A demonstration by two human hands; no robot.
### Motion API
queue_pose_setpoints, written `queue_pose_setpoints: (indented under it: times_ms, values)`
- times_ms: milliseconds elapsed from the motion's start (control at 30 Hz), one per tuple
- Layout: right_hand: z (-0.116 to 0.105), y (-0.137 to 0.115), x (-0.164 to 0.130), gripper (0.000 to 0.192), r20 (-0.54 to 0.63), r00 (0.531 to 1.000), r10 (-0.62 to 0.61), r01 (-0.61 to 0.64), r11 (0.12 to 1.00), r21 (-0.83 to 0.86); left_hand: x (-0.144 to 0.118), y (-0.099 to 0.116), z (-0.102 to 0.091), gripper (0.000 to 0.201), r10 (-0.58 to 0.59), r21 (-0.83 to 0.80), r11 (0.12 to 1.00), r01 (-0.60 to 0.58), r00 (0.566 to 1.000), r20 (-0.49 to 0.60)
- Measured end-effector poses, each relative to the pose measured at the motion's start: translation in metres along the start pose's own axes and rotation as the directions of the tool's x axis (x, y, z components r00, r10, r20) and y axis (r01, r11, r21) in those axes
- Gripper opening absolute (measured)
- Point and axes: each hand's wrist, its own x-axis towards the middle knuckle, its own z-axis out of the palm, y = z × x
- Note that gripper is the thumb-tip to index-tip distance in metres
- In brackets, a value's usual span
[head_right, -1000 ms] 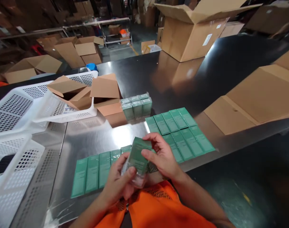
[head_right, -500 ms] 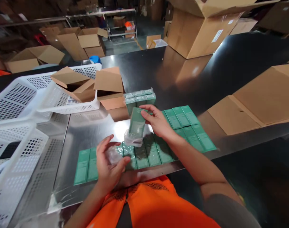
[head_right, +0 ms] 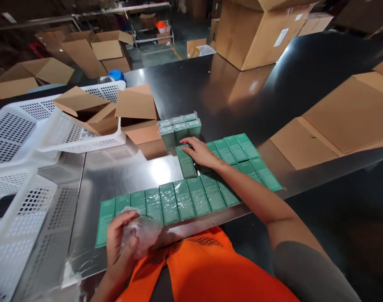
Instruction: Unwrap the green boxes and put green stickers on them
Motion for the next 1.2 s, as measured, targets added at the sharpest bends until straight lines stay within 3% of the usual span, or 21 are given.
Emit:
queue_pose_setpoints:
  times_ms: [100, 200, 367, 500, 600, 667, 733, 800, 867, 933, 1000, 1067, 1100, 1133, 1200]
  values:
    - [0.007, 0.001, -0.002, 0.027, 0.057, 0.998, -0.025, 0.029, 0.997, -0.068, 0.010, 0.003, -0.003, 0.031, 0.088, 0.059, 0.993, -0.098, 0.983, 0.160]
    - [0.010, 0.002, -0.002, 0.029, 0.073, 0.997, -0.021, 0.033, 0.984, -0.175, 0.017, 0.005, -0.001, 0.014, 0.042, 0.102, 0.993, -0.064, 0.978, 0.204]
    - [0.009, 0.003, -0.008, 0.030, 0.075, 0.997, -0.001, 0.026, 0.942, -0.336, 0.011, 0.001, 0.000, 0.021, -0.026, 0.049, 0.999, 0.017, 0.982, 0.186]
    - [0.001, -0.019, -0.010, 0.032, 0.007, 0.996, -0.088, 0.082, 0.886, -0.457, 0.003, -0.003, -0.004, 0.019, -0.100, 0.014, 0.995, 0.099, 0.977, 0.186]
    - [-0.002, -0.044, 0.005, 0.039, -0.070, 0.959, -0.276, 0.195, 0.816, -0.544, 0.004, -0.001, -0.004, 0.018, -0.118, -0.057, 0.990, 0.130, 0.977, 0.175]
    - [0.001, -0.055, 0.022, 0.046, -0.053, 0.933, -0.356, 0.268, 0.785, -0.559, 0.005, 0.003, -0.002, 0.017, -0.109, -0.110, 0.985, 0.131, 0.976, 0.191]
    - [0.006, -0.061, 0.039, 0.044, 0.001, 0.930, -0.367, 0.313, 0.792, -0.524, 0.006, 0.006, -0.002, 0.028, -0.128, -0.132, 0.979, 0.155, 0.973, 0.191]
    - [0.011, -0.061, 0.049, 0.037, 0.047, 0.934, -0.355, 0.335, 0.822, -0.460, 0.004, 0.006, -0.005, 0.036, -0.240, -0.121, 0.957, 0.263, 0.954, 0.178]
    - [0.012, -0.059, 0.047, 0.030, 0.067, 0.934, -0.350, 0.345, 0.845, -0.409, 0.003, 0.003, -0.010, 0.039, -0.419, -0.118, 0.890, 0.441, 0.891, 0.174]
    - [0.010, -0.061, 0.032, 0.028, 0.058, 0.930, -0.362, 0.356, 0.854, -0.380, 0.004, -0.004, -0.011, 0.039, -0.562, -0.144, 0.792, 0.593, 0.801, 0.208]
    - [0.007, -0.071, 0.009, 0.038, -0.083, 0.935, -0.345, 0.313, 0.911, -0.268, 0.011, -0.009, -0.006, 0.034, -0.636, -0.238, 0.698, 0.675, 0.737, 0.229]
    - [0.006, -0.087, -0.019, 0.061, -0.280, 0.928, -0.246, 0.240, 0.969, -0.057, 0.024, -0.013, 0.006, 0.040, -0.653, -0.424, 0.608, 0.671, 0.727, 0.212]
    - [0.007, -0.097, -0.033, 0.069, -0.317, 0.927, -0.200, 0.223, 0.974, 0.036, 0.032, -0.013, 0.013, 0.049, -0.657, -0.535, 0.563, 0.630, 0.734, 0.172]
    - [0.008, -0.106, -0.046, 0.073, -0.308, 0.931, -0.196, 0.235, 0.967, 0.095, 0.040, -0.013, 0.019, 0.058, -0.663, -0.634, 0.517, 0.575, 0.738, 0.129]
    - [0.015, -0.123, -0.067, 0.066, -0.234, 0.921, -0.310, 0.342, 0.933, 0.113, 0.054, -0.011, 0.031, 0.062, -0.689, -0.765, 0.439, 0.471, 0.723, 0.050]
